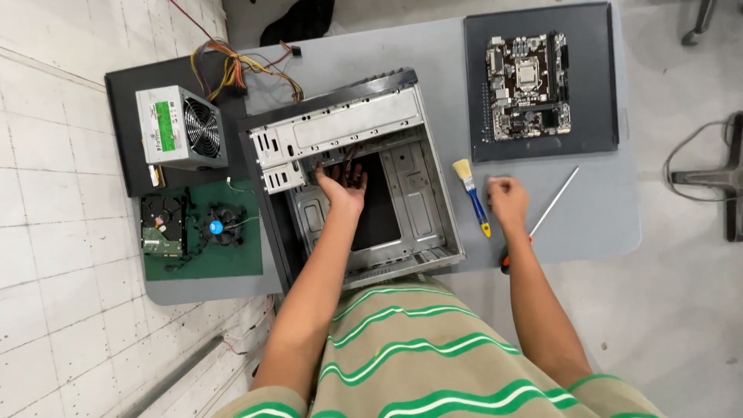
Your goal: Inspecting the structure of a computer case by removing panels and checking the interior components.
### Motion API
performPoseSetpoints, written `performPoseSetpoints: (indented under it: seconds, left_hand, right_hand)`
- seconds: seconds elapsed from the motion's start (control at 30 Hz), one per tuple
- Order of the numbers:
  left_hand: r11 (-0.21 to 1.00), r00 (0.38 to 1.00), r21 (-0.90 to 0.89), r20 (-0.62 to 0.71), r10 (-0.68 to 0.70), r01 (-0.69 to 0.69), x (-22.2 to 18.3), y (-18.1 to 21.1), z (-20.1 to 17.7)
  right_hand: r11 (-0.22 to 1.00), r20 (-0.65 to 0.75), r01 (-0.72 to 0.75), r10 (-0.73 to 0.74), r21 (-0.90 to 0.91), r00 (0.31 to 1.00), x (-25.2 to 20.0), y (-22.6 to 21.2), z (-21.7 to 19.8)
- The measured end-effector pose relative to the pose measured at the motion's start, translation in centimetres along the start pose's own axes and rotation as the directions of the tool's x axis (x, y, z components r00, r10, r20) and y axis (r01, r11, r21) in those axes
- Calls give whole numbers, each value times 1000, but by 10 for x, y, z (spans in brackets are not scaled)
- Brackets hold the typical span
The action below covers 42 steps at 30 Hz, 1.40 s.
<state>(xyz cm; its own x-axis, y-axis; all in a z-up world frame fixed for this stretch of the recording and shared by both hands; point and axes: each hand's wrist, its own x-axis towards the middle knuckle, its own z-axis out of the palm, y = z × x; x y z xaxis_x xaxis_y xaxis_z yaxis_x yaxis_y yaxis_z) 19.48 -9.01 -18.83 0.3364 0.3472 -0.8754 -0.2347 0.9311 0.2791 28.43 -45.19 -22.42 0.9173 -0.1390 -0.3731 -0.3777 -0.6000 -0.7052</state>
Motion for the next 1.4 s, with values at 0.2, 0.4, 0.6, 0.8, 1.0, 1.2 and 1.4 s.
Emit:
performPoseSetpoints:
  seconds: [0.2,0.4,0.6,0.8,1.0,1.2,1.4]
  left_hand:
    - [997,997,37,50,-65,63,20,-3,-7]
    - [892,975,433,107,-192,128,19,11,-16]
    - [995,968,93,251,-3,-21,43,33,5]
    - [984,961,-92,217,170,-153,115,29,3]
    - [977,975,-188,173,138,-105,144,27,7]
    - [988,982,-38,110,151,-147,176,22,20]
    - [969,981,156,67,185,-193,180,13,-10]
  right_hand:
    - [871,282,293,-189,-395,941,-46,-37,0]
    - [872,384,351,-212,-341,899,-56,-26,16]
    - [917,361,287,-178,-276,916,-59,-21,19]
    - [947,345,213,-122,-242,931,-61,-10,26]
    - [966,311,187,-125,-180,942,-59,11,32]
    - [884,-169,443,-465,-152,869,-141,-122,-12]
    - [864,328,467,-504,189,799,-188,-184,44]
